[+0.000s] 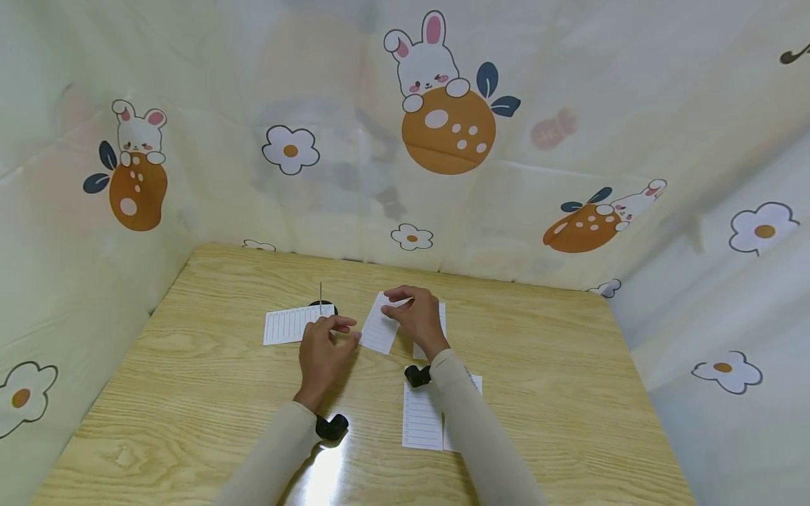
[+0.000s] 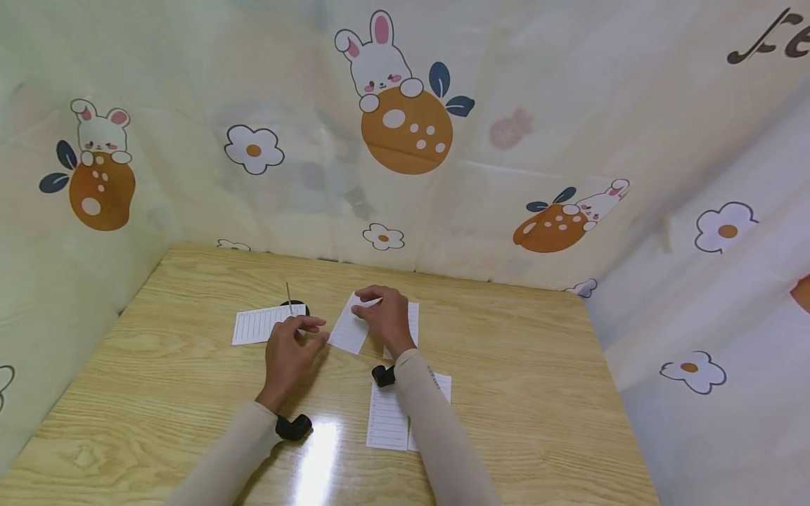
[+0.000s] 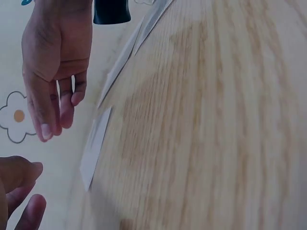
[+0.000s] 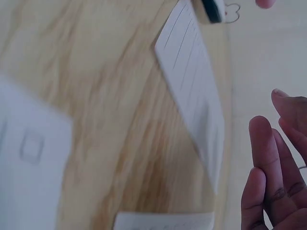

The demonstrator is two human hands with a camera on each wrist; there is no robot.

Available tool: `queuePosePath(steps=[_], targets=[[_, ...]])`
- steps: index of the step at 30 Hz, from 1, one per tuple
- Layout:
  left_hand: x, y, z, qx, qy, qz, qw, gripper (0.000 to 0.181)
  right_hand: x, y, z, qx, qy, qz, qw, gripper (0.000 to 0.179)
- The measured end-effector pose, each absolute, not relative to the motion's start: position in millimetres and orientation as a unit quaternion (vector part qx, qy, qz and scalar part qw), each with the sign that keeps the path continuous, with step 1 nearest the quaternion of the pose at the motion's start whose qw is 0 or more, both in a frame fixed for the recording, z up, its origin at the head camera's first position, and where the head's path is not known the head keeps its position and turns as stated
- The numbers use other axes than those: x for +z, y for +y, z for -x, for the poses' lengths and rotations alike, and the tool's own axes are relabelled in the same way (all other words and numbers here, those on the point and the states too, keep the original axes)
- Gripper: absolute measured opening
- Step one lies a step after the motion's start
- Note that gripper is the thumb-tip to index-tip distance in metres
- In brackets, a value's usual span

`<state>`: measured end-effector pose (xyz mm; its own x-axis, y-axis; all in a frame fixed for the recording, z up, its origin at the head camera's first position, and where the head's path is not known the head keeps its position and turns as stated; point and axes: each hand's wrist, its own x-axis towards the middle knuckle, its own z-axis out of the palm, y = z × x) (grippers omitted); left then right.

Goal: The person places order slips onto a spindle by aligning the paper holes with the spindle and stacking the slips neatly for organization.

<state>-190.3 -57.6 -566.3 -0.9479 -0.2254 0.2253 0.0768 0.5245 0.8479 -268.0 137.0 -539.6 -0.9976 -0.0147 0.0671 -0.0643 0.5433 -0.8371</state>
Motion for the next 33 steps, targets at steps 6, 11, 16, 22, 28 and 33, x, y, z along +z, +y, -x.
queuePosePath(steps=[6,11,16,22,28,33], targets=[[-568.0,-52.8,191.7,-0.478,-0.863,-0.040,0.158,0.023,-545.3,142.9,275.8,0.462,-0.886,-0.027,0.023,0.029],[-570.0,-50.6,193.0,-0.479,-0.863,-0.039,0.155,0.025,-547.7,146.0,282.4,0.457,-0.889,-0.029,0.026,0.029],[-572.7,-49.9,193.4,-0.478,-0.866,-0.040,0.145,0.024,-550.7,148.8,288.2,0.454,-0.891,-0.022,0.026,0.030],[-576.2,-47.8,194.7,-0.469,-0.871,-0.045,0.140,0.025,-554.2,149.0,292.2,0.438,-0.899,-0.010,0.029,0.030],[-576.7,-45.2,194.4,-0.467,-0.871,-0.052,0.144,0.026,-555.9,148.4,295.4,0.430,-0.902,-0.015,0.023,0.034],[-574.2,-43.4,195.4,-0.468,-0.871,-0.050,0.144,0.026,-556.2,148.6,297.7,0.425,-0.904,-0.023,0.023,0.035]])
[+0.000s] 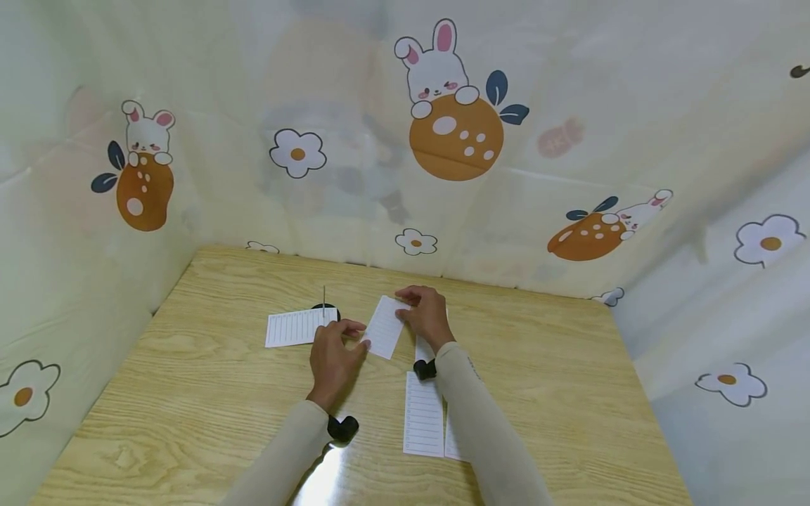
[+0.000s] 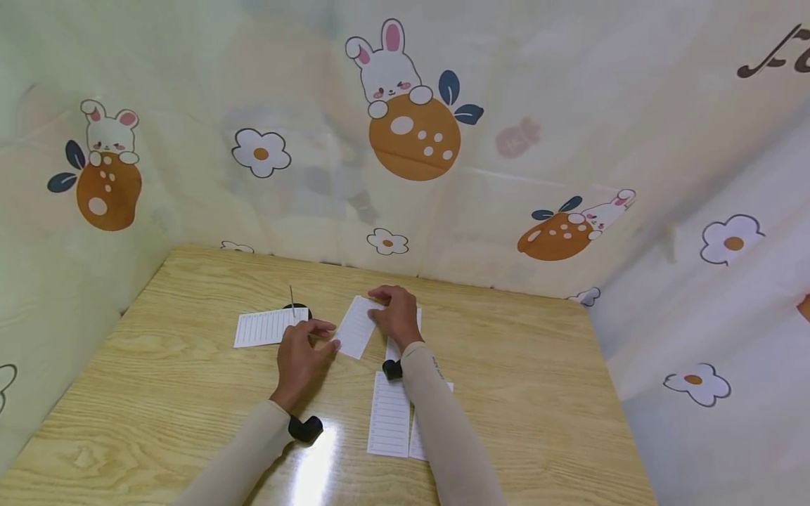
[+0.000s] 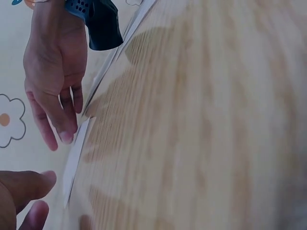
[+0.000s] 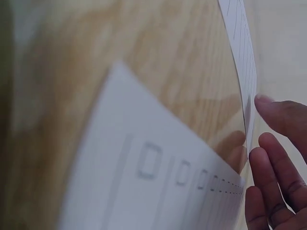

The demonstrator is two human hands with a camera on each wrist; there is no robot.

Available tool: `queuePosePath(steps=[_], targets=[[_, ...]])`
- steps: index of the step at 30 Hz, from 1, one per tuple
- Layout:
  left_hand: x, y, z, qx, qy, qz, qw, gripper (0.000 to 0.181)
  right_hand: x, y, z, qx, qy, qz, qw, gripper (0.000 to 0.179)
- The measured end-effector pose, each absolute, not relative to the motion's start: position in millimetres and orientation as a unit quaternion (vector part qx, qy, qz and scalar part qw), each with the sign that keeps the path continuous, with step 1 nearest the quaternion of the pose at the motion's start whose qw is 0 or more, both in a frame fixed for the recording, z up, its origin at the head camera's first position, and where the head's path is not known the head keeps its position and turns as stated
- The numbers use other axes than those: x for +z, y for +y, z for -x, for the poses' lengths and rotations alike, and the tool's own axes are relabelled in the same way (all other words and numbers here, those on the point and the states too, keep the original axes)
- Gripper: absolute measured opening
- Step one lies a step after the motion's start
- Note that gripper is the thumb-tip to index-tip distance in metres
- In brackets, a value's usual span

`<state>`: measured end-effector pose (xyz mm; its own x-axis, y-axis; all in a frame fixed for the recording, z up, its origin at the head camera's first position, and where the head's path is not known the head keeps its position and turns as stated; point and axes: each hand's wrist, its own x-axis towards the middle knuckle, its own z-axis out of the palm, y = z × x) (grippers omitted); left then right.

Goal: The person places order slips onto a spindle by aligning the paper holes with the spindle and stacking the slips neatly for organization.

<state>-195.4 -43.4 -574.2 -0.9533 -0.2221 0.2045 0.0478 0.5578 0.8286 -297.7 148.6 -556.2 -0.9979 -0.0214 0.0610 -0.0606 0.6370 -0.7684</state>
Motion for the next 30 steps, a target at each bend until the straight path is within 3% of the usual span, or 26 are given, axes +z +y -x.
queuePosePath(steps=[11,19,30], targets=[[-578.9,-39.7,198.7,-0.446,-0.880,-0.056,0.153,0.027,-553.0,147.9,300.1,0.425,-0.905,-0.015,-0.004,0.041],[-581.2,-39.0,198.8,-0.437,-0.885,-0.054,0.153,0.027,-553.4,146.7,301.7,0.420,-0.907,-0.027,-0.020,0.027],[-582.1,-41.3,199.4,-0.430,-0.889,-0.053,0.153,0.025,-552.5,155.3,303.3,0.402,-0.913,-0.066,-0.019,0.022]])
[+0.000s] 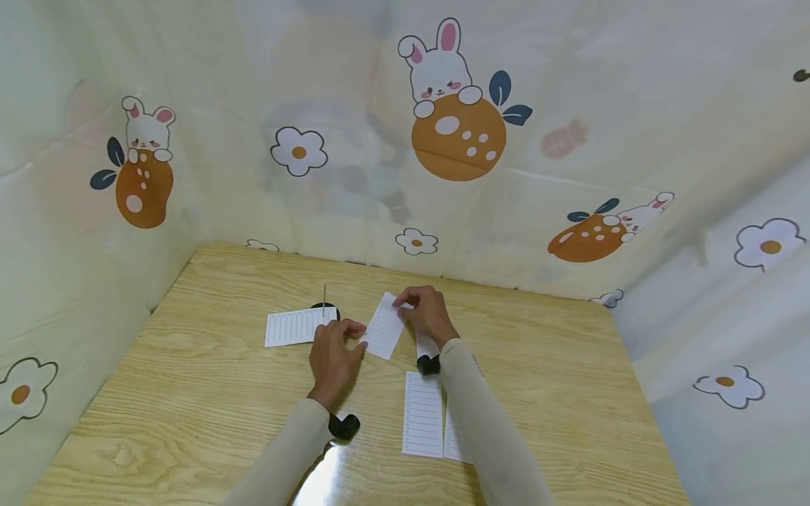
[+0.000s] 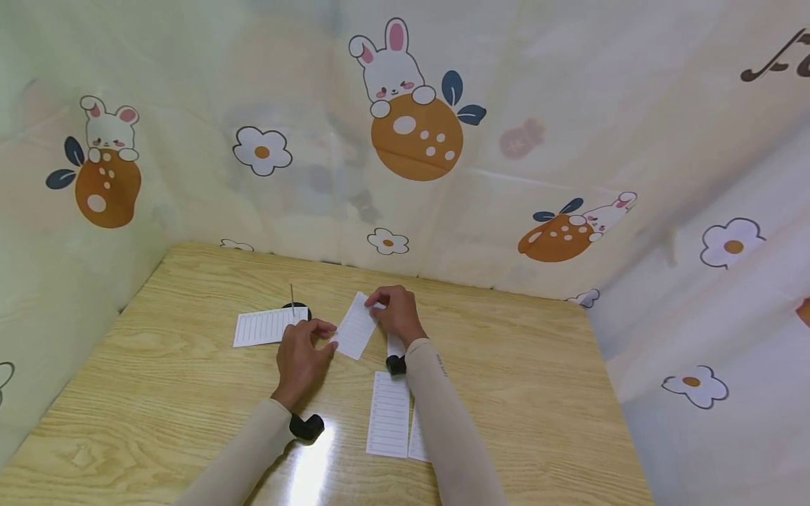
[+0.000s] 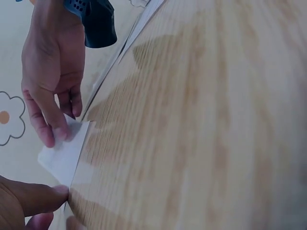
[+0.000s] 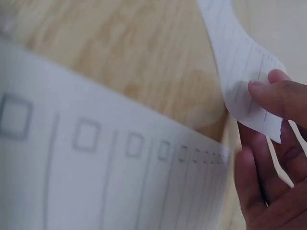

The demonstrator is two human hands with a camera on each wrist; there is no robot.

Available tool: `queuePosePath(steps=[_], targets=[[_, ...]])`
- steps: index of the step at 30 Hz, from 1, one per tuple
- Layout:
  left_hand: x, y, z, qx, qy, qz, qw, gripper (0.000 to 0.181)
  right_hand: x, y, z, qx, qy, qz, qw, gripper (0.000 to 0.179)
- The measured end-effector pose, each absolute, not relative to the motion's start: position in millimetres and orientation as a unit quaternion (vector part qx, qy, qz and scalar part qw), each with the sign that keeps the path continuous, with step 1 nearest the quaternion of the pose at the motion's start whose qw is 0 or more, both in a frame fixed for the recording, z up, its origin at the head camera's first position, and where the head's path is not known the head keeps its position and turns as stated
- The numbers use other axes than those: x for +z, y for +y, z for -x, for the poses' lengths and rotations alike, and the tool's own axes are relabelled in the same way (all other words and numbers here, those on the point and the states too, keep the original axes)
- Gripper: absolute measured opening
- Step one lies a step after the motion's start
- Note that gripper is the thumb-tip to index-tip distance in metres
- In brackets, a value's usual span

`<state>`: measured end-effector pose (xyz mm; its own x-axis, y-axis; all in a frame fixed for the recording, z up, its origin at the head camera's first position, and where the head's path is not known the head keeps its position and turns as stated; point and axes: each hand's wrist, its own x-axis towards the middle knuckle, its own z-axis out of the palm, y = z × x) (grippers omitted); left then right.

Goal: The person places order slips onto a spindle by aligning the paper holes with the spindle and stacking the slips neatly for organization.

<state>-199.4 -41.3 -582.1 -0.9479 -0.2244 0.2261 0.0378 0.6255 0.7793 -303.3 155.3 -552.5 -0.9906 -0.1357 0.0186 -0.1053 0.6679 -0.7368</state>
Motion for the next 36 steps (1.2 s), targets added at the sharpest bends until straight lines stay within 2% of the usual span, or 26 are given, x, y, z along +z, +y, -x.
queuePosePath(steps=[6,14,20,36], targets=[[-581.8,-41.9,198.2,-0.433,-0.887,-0.049,0.151,0.026,-547.3,162.9,302.7,-0.416,0.906,0.078,0.023,0.018],[-577.8,-42.6,196.1,-0.453,-0.879,-0.044,0.140,0.025,-541.9,172.8,298.2,-0.502,0.861,0.053,0.070,0.011],[-575.0,-43.8,193.8,-0.472,-0.871,-0.044,0.131,0.023,-538.0,177.4,294.0,-0.558,0.824,0.039,0.092,0.013],[-573.5,-46.9,191.7,-0.547,-0.825,-0.069,0.124,0.020,-536.7,182.7,290.0,-0.624,0.774,0.009,0.105,0.016]])
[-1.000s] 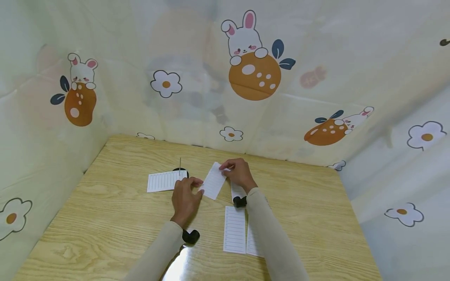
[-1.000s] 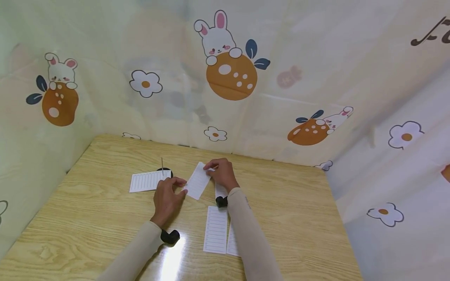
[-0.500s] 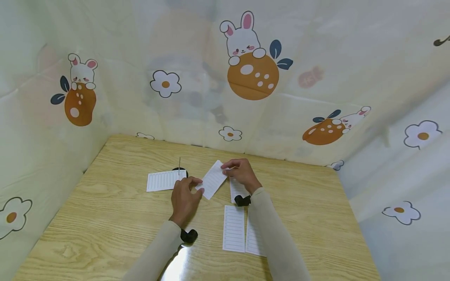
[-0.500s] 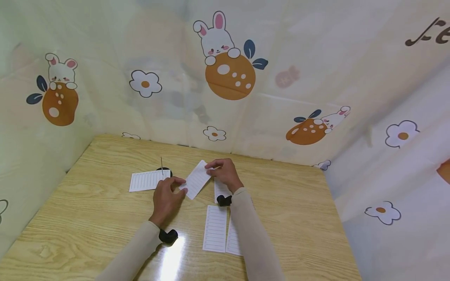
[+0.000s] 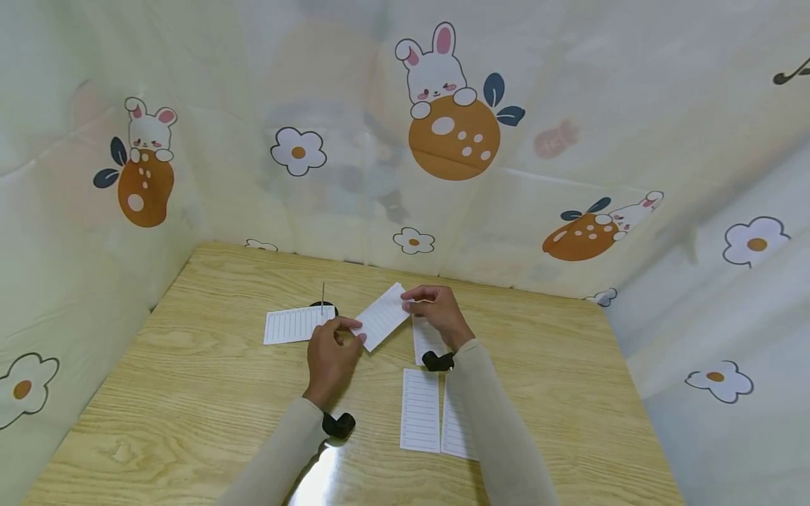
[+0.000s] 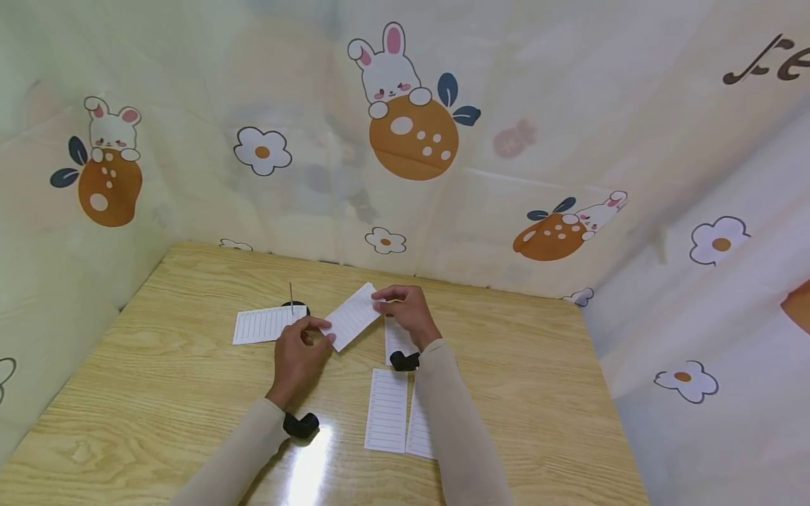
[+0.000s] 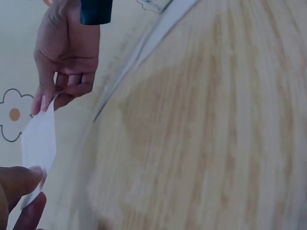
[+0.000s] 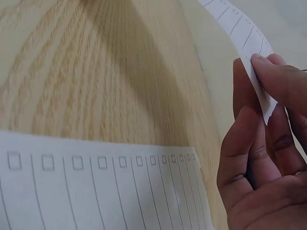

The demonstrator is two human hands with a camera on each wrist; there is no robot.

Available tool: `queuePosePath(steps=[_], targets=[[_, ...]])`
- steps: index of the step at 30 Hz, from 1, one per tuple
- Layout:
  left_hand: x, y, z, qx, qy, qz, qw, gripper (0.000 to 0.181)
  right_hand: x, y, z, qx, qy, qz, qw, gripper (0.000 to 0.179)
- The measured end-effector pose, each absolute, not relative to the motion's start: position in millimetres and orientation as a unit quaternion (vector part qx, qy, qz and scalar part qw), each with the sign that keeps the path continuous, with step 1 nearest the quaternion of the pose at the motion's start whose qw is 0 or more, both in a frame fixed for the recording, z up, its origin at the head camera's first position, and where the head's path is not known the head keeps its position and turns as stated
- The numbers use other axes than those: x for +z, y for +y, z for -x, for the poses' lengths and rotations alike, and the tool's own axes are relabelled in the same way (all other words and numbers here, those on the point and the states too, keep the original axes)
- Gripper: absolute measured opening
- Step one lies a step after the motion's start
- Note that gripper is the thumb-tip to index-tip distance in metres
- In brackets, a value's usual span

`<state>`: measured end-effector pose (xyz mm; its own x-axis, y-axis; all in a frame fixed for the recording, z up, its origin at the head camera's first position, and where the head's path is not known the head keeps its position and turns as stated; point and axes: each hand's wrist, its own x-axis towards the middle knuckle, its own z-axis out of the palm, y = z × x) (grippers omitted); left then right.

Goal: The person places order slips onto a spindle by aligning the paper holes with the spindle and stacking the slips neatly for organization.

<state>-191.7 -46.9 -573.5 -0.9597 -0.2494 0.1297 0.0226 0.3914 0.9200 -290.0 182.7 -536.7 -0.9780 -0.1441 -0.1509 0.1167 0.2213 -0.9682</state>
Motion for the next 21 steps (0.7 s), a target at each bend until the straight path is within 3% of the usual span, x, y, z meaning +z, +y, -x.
queuePosePath(steps=[21], targets=[[-547.1,-59.8,187.7,-0.627,-0.748,-0.083,0.203,0.017,-525.7,162.0,277.4,-0.674,0.731,0.045,0.094,0.026]])
